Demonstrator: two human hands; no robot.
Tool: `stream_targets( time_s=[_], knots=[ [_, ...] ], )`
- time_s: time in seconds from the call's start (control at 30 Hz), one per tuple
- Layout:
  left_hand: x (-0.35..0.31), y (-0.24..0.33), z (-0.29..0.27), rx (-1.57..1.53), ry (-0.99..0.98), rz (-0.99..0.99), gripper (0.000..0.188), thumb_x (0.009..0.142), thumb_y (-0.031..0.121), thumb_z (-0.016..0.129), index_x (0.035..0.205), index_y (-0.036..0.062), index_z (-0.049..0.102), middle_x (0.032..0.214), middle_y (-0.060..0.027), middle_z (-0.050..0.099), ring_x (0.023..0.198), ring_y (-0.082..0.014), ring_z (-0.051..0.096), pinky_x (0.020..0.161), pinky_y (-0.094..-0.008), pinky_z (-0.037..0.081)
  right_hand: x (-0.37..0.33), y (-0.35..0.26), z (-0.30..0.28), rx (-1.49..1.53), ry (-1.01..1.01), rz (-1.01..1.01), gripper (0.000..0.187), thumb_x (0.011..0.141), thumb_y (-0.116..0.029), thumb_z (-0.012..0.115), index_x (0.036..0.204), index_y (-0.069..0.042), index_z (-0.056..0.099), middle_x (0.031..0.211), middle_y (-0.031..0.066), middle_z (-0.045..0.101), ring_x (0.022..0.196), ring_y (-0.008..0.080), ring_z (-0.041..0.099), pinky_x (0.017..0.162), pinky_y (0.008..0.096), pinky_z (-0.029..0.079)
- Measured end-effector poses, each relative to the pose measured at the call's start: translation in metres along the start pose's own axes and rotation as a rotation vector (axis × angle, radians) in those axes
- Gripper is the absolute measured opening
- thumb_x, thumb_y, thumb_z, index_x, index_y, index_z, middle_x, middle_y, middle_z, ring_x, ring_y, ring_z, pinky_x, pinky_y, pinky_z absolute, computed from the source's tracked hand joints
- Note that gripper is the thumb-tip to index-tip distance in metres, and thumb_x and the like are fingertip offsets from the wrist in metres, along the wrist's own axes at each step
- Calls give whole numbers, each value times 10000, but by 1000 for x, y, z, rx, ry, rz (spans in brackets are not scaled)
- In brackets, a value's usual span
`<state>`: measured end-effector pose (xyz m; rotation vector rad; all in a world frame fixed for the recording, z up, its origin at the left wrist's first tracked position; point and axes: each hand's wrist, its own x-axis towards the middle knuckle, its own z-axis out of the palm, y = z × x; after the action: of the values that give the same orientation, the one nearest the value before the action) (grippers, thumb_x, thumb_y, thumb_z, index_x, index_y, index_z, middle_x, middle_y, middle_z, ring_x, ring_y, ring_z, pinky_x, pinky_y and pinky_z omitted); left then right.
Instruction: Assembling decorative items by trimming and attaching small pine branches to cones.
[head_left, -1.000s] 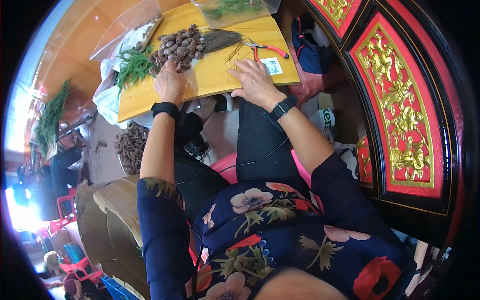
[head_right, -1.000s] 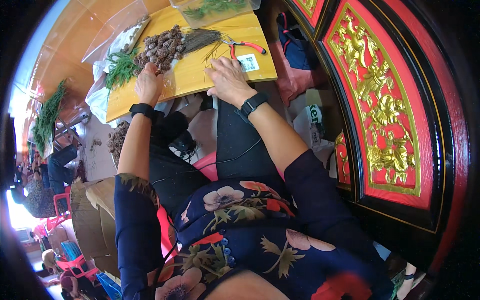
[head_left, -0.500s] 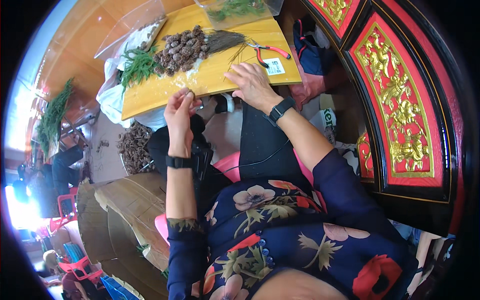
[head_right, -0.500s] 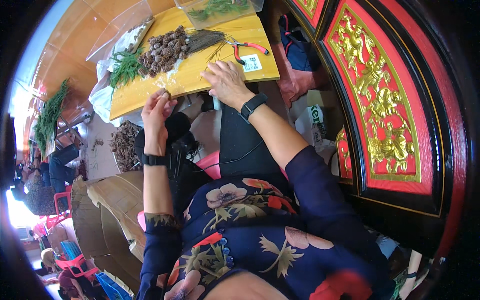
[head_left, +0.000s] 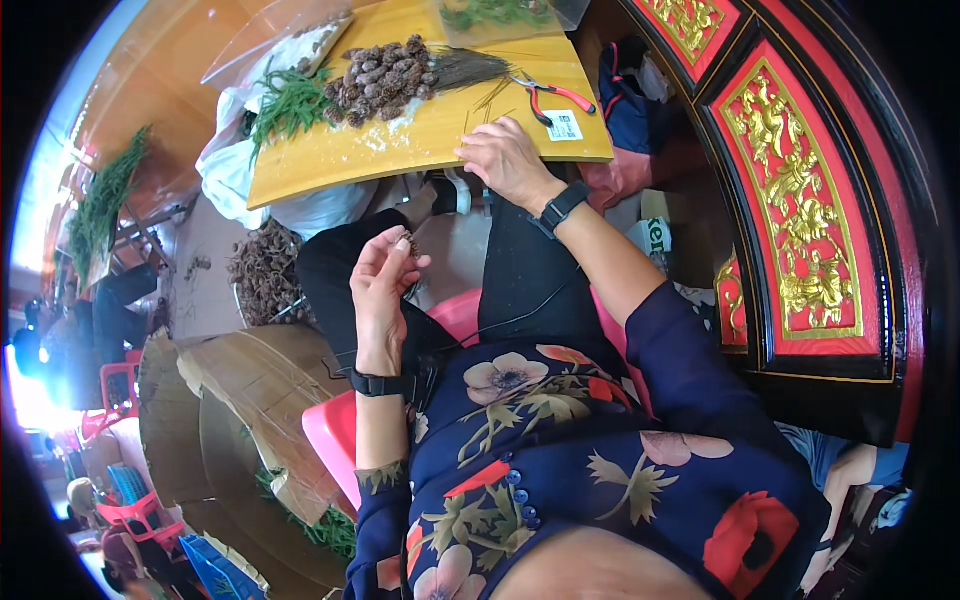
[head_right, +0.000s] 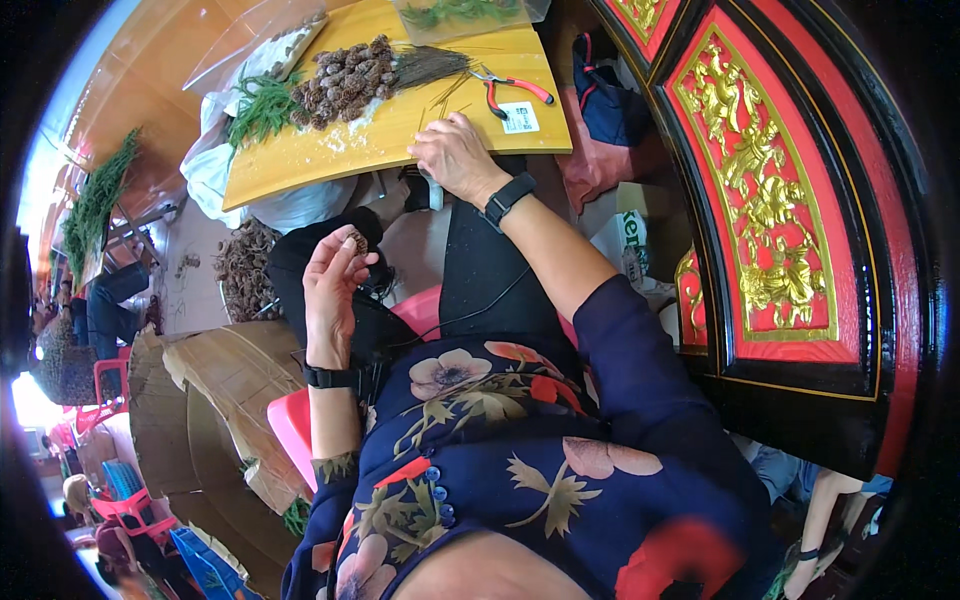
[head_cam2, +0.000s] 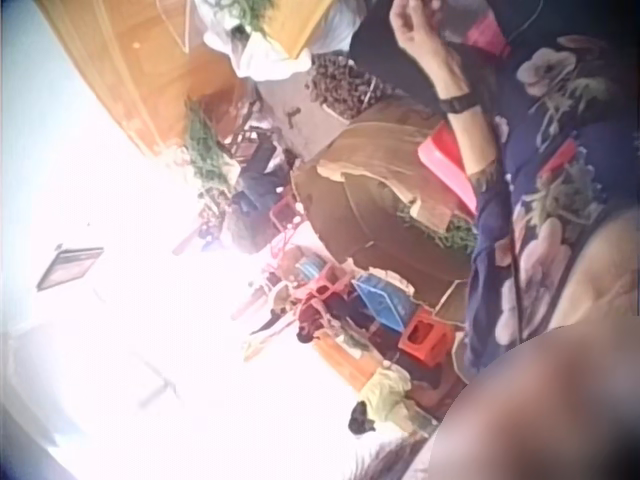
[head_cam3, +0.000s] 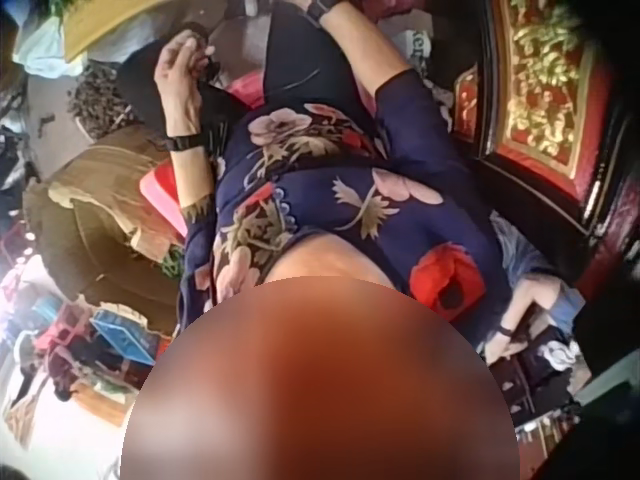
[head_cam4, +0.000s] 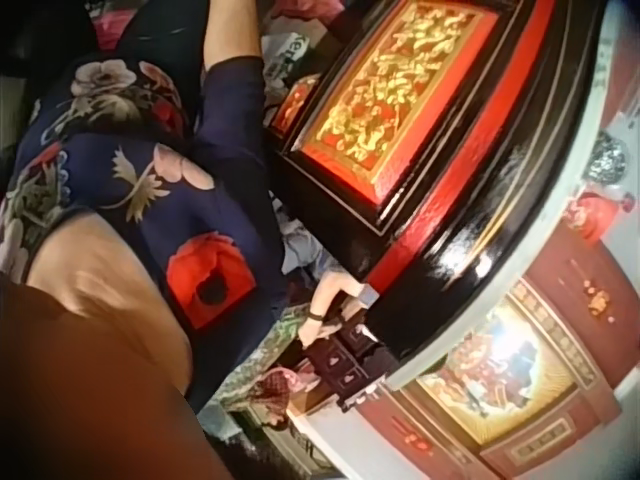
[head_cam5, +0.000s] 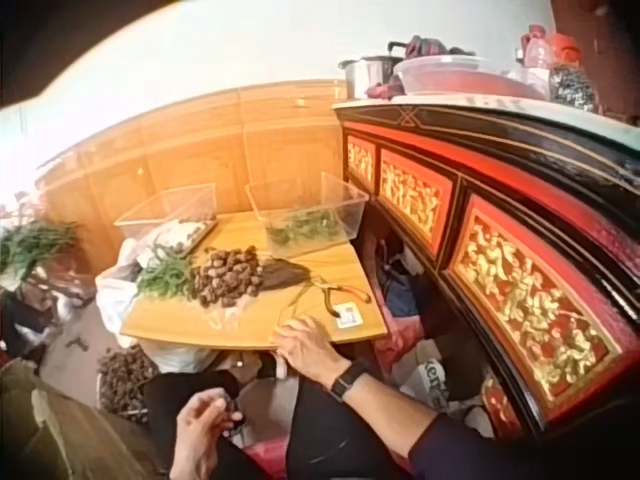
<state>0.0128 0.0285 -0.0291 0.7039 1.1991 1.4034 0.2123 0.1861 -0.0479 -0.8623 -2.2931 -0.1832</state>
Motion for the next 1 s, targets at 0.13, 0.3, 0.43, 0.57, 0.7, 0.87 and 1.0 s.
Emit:
stream_targets(
  time_s=[0.13,0.3,0.43,0.57,0.7,0.87,1.0],
  knots=[
    [-5,2,5,4,-45,15,220,879,101,610,1087,29,598,873,-27,639,735,-127,650,599,-185,455,4,-5,2,15,35,10,113,739,-198,640,803,-118,687,785,10,637,848,195,582,835,364,379],
    [-9,4,7,2,-69,24,234,878,100,610,1099,24,595,879,-29,639,733,-129,651,601,-187,457,10,-2,-3,17,184,3,85,769,-176,650,801,-102,679,827,38,660,851,214,602,800,366,409],
    [-13,9,5,10,-59,23,251,889,103,597,1127,26,580,915,-40,638,748,-136,650,623,-191,466,22,4,-24,62,428,99,70,804,-152,645,806,-86,667,840,67,661,828,247,610,748,365,440],
    [-17,17,10,-15,-102,41,265,914,109,564,1167,34,556,975,-54,630,796,-142,644,667,-202,478,26,10,-23,149,473,261,73,832,-145,631,808,-80,653,809,82,644,777,275,607,691,360,454],
    [-23,23,17,-78,-203,15,279,934,111,531,1203,41,531,1025,-64,616,870,-145,628,715,-215,481,24,12,-15,175,411,338,73,852,-151,614,835,-84,636,800,84,632,786,279,600,689,368,448],
    [-27,32,18,-75,-203,44,283,938,112,522,1211,37,523,1036,-68,613,916,-143,608,738,-223,479,25,6,-10,34,370,272,86,874,-171,579,870,-87,598,805,82,623,842,272,583,716,389,429],
    [-31,34,19,-66,-211,63,293,933,110,530,1216,35,518,1051,-70,609,930,-141,599,742,-224,477,37,3,-14,-18,411,182,101,882,-188,563,881,-87,577,812,80,622,880,265,567,740,398,419]
  ],
)
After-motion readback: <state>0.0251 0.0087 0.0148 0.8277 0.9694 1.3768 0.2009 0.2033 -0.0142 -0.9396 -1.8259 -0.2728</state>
